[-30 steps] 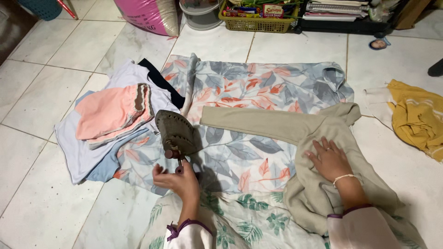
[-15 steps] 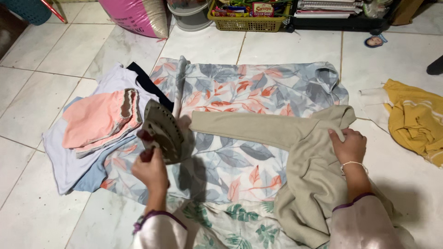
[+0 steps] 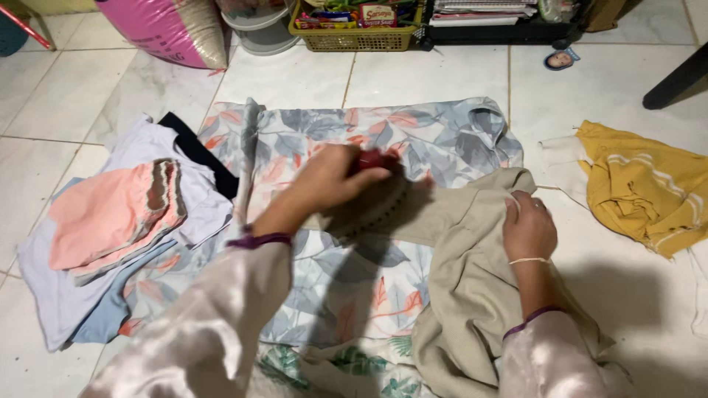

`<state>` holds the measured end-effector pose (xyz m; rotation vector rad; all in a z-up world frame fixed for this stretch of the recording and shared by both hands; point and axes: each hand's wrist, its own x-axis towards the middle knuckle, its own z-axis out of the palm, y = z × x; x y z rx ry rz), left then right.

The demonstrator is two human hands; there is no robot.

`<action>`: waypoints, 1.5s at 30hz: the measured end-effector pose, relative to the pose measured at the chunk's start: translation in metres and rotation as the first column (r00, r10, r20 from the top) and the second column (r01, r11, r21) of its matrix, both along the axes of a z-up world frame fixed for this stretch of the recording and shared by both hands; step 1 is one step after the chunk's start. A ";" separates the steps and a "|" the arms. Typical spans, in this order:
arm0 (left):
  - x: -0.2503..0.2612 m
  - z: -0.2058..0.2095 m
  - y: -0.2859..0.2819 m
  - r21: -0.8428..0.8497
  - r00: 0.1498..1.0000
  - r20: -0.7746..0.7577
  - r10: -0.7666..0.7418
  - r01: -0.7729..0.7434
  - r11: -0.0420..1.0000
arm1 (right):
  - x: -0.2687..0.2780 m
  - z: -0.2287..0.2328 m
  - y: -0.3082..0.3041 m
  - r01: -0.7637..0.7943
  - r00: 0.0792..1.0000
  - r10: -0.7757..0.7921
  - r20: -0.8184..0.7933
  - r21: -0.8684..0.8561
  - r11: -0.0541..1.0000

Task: The person irons a beige long-sleeved shirt laid on a floral sheet on the floor. They smooth the fabric, iron the sleeves and body, then flip the shirt to iron the other side.

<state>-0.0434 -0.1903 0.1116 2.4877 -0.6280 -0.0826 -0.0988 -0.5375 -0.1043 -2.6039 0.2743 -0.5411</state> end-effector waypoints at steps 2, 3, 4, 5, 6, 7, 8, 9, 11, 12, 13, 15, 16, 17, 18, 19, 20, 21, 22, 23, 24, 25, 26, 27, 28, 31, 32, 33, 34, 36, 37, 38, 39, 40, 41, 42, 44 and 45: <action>0.009 -0.016 -0.035 0.132 0.994 0.025 -0.103 0.099 0.986 | -0.002 0.007 0.010 -0.101 0.990 0.107 0.096 -0.074 0.992; 0.013 -0.023 -0.050 0.202 0.993 0.028 -0.113 0.105 0.974 | -0.002 0.007 0.019 -0.149 0.977 0.164 0.137 -0.113 0.982; 0.016 -0.030 -0.065 0.222 0.984 0.077 -0.160 0.139 0.965 | -0.002 0.006 0.030 -0.229 0.973 0.229 -0.002 0.039 0.973; 0.018 -0.037 -0.079 0.243 0.970 0.124 -0.207 0.173 0.955 | -0.001 0.003 0.039 -0.281 0.942 0.309 -0.129 0.201 0.939; 0.019 -0.043 -0.089 0.265 0.952 0.170 -0.253 0.203 0.943 | -0.002 0.000 0.046 -0.312 0.915 0.340 -0.218 0.153 0.938; 0.020 -0.048 -0.096 0.282 0.951 0.173 -0.255 0.200 0.938 | -0.005 -0.004 0.054 -0.346 0.880 0.362 -0.307 0.109 0.932; 0.023 -0.052 -0.101 0.304 0.950 0.179 -0.256 0.194 0.933 | -0.005 -0.008 0.058 -0.383 0.839 0.378 -0.390 0.068 0.921; 0.025 -0.056 -0.102 0.324 0.949 0.186 -0.256 0.187 0.927 | -0.004 -0.009 0.054 -0.406 0.800 0.362 -0.477 0.014 0.914; 0.030 -0.060 -0.088 0.367 0.953 0.163 -0.255 0.181 0.912 | -0.003 -0.011 0.048 -0.468 0.704 0.318 -0.635 -0.077 0.880; 0.033 -0.060 -0.077 0.389 0.955 0.153 -0.255 0.179 0.903 | -0.003 -0.010 0.045 -0.453 0.673 0.298 -0.677 -0.058 0.890; 0.036 -0.059 -0.063 0.418 0.957 0.131 -0.260 0.185 0.889 | -0.003 -0.008 0.039 -0.436 0.640 0.278 -0.716 -0.040 0.899; 0.044 -0.055 -0.035 0.468 0.956 0.088 -0.278 0.207 0.859 | -0.001 -0.007 0.025 -0.416 0.588 0.248 -0.770 -0.025 0.909; 0.045 -0.052 -0.016 0.509 0.967 0.050 -0.250 0.191 0.839 | 0.001 -0.005 0.022 -0.423 0.571 0.245 -0.784 -0.025 0.906; 0.045 -0.047 0.005 0.550 0.975 0.013 -0.220 0.176 0.816 | 0.003 -0.004 0.019 -0.431 0.553 0.242 -0.797 -0.025 0.902; 0.045 -0.043 0.024 0.573 0.982 -0.021 -0.190 0.167 0.802 | 0.004 -0.004 0.018 -0.432 0.553 0.255 -0.794 -0.011 0.902; 0.044 -0.039 0.042 0.595 0.986 -0.054 -0.159 0.160 0.787 | 0.004 -0.006 0.017 -0.432 0.552 0.267 -0.790 0.003 0.902; 0.042 -0.036 0.057 0.599 0.991 -0.020 -0.132 0.118 0.792 | 0.005 -0.007 0.016 -0.433 0.554 0.277 -0.785 0.013 0.901; 0.037 -0.033 0.070 0.602 0.994 0.015 -0.105 0.075 0.795 | 0.004 -0.009 0.017 -0.439 0.552 0.285 -0.784 0.018 0.898; 0.036 -0.031 0.075 0.602 0.995 0.053 -0.081 0.032 0.798 | 0.006 -0.011 0.016 -0.442 0.552 0.291 -0.781 0.021 0.897; 0.035 -0.031 0.077 0.594 0.995 0.056 -0.086 0.036 0.804 | 0.007 -0.012 0.015 -0.446 0.553 0.296 -0.779 0.024 0.895; 0.034 -0.030 0.078 0.584 0.994 0.058 -0.088 0.037 0.811 | 0.007 -0.014 0.015 -0.446 0.562 0.302 -0.770 0.026 0.895; 0.033 -0.029 0.076 0.575 0.994 0.061 -0.090 0.039 0.818 | 0.008 -0.016 0.015 -0.446 0.570 0.308 -0.762 0.028 0.895; 0.034 -0.030 0.070 0.569 0.993 0.049 -0.107 0.060 0.820 | 0.007 -0.018 0.014 -0.443 0.578 0.313 -0.754 0.032 0.896; 0.035 -0.032 0.061 0.563 0.991 0.038 -0.125 0.082 0.822 | 0.007 -0.020 0.013 -0.439 0.587 0.320 -0.743 0.039 0.897; 0.035 -0.035 0.049 0.556 0.990 0.022 -0.140 0.105 0.825 | 0.006 -0.022 0.013 -0.438 0.592 0.328 -0.736 0.048 0.898; 0.036 -0.041 0.003 0.496 0.971 -0.034 -0.235 0.220 0.840 | 0.004 -0.026 0.011 -0.440 0.604 0.345 -0.718 0.061 0.896; 0.035 -0.043 -0.016 0.487 0.966 -0.032 -0.256 0.238 0.840 | 0.005 -0.025 0.011 -0.441 0.611 0.350 -0.710 0.062 0.896; 0.031 -0.046 -0.036 0.478 0.964 -0.021 -0.266 0.243 0.844 | 0.006 -0.025 0.012 -0.441 0.608 0.347 -0.714 0.060 0.896; 0.027 -0.048 -0.053 0.467 0.961 -0.011 -0.278 0.251 0.848 | 0.006 -0.025 0.012 -0.439 0.604 0.342 -0.720 0.058 0.896; 0.023 -0.049 -0.075 0.415 0.963 0.043 -0.265 0.224 0.882 | 0.005 -0.025 0.011 -0.442 0.604 0.352 -0.715 0.067 0.895; 0.022 -0.049 -0.081 0.388 0.964 0.070 -0.258 0.212 0.897 | 0.004 -0.024 0.008 -0.446 0.608 0.365 -0.705 0.078 0.892; 0.020 -0.048 -0.079 0.405 0.969 0.046 -0.243 0.204 0.891 | 0.004 -0.024 0.009 -0.453 0.610 0.383 -0.693 0.091 0.887; 0.021 -0.047 -0.074 0.422 0.974 0.022 -0.227 0.197 0.885 | 0.004 -0.023 0.009 -0.453 0.603 0.375 -0.704 0.085 0.887; 0.023 -0.045 -0.067 0.440 0.977 0.001 -0.214 0.192 0.877 | 0.004 -0.022 0.009 -0.450 0.599 0.365 -0.712 0.078 0.890; 0.024 -0.044 -0.059 0.477 0.981 0.006 -0.195 0.169 0.862 | 0.005 -0.022 0.009 -0.446 0.595 0.355 -0.721 0.071 0.892; 0.025 -0.045 -0.052 0.509 0.984 0.011 -0.180 0.150 0.847 | 0.005 -0.022 0.008 -0.446 0.596 0.359 -0.719 0.076 0.892; 0.028 -0.045 -0.031 0.551 0.994 -0.010 -0.106 0.094 0.829 | 0.006 -0.024 0.007 -0.450 0.592 0.367 -0.717 0.083 0.889; 0.030 -0.044 -0.017 0.563 0.998 -0.037 -0.045 0.058 0.824 | 0.005 -0.024 0.007 -0.453 0.588 0.358 -0.726 0.072 0.889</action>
